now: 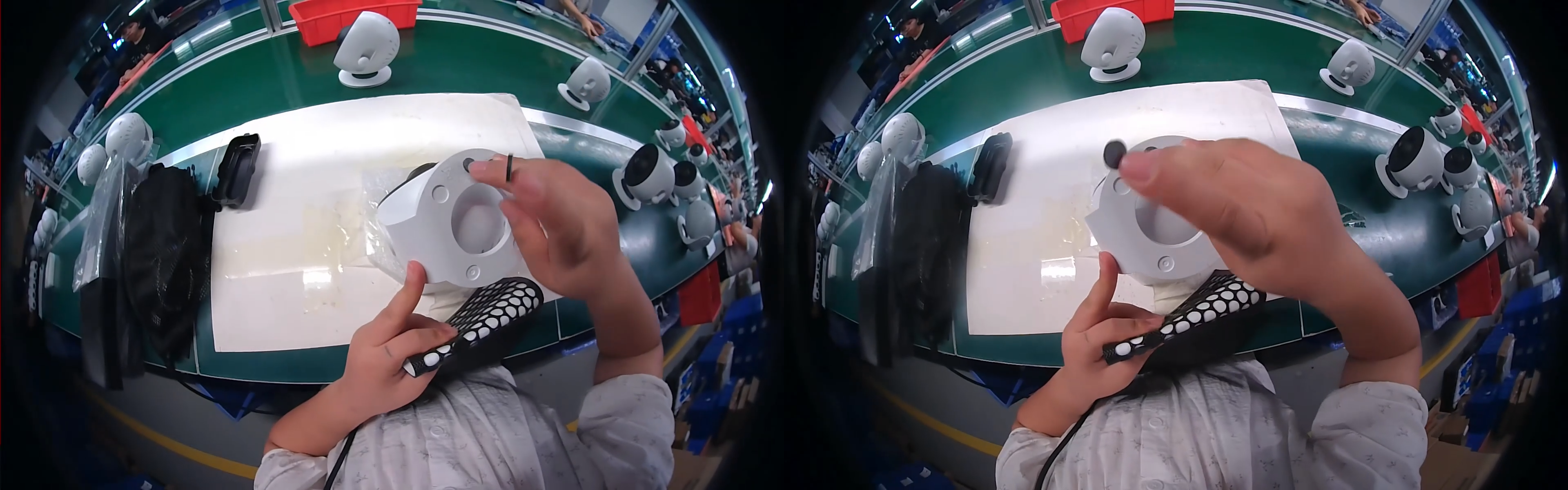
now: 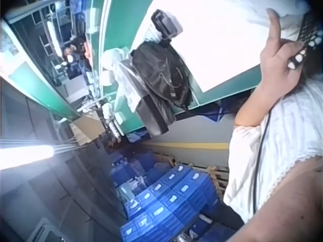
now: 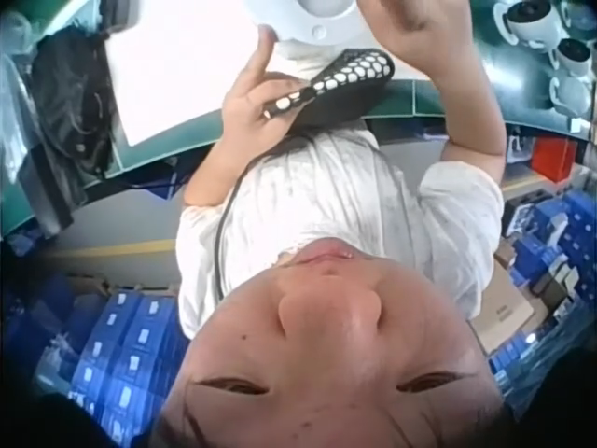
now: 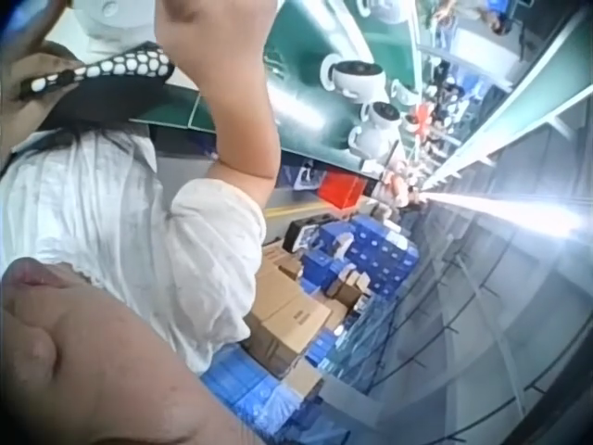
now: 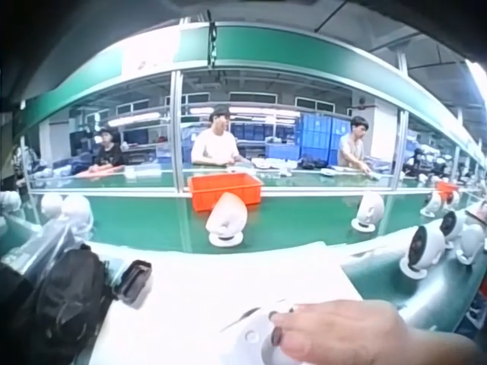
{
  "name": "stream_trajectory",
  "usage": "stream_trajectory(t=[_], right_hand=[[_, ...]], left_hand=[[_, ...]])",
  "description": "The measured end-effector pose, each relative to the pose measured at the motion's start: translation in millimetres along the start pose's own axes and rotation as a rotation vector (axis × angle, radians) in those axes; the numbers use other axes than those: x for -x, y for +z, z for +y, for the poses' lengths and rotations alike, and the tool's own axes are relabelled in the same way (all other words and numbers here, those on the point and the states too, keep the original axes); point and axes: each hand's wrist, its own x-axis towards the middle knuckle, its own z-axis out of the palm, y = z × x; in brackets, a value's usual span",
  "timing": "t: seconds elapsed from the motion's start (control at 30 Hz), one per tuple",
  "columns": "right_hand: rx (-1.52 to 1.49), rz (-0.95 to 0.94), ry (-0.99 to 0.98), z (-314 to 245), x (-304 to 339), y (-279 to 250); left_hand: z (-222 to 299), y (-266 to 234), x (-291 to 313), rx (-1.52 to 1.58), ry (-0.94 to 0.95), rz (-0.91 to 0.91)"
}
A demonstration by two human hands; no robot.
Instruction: Assembling security camera components by applying small adhesive pads and organizing housings on an assembly line.
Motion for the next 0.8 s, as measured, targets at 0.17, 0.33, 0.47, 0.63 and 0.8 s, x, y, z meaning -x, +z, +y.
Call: stream_trajectory(t=[0.17, 0.33, 0.47, 0.63, 0.8], right_hand=[[-0.017, 0.122, 0.321, -17.6, -4.8, -8.4], [-0.336, 0.174, 0.279, -8.1, -17.6, 9.5], [-0.659, 0.051, 0.436, -12.7, -19.4, 16.3], [-0.279, 0.001, 0.311, -16.0, -15.9, 10.1], [-0.278, 0.016, 0.398, -20.2, -15.9, 8.5]], left_hand=[[1.5, 1.9, -0.3, 0.029, -0.015, 0.002], [1.8, 1.9, -0.4, 0.013, -0.004, -0.001], [2.1, 3.4, -0.4, 0.018, -0.011, -0.037], [3.6, 4.0, 0.0, 0.029, -0.038, -0.034], [1.4, 4.9, 0.1, 0.001, -0.016, -0.039]])
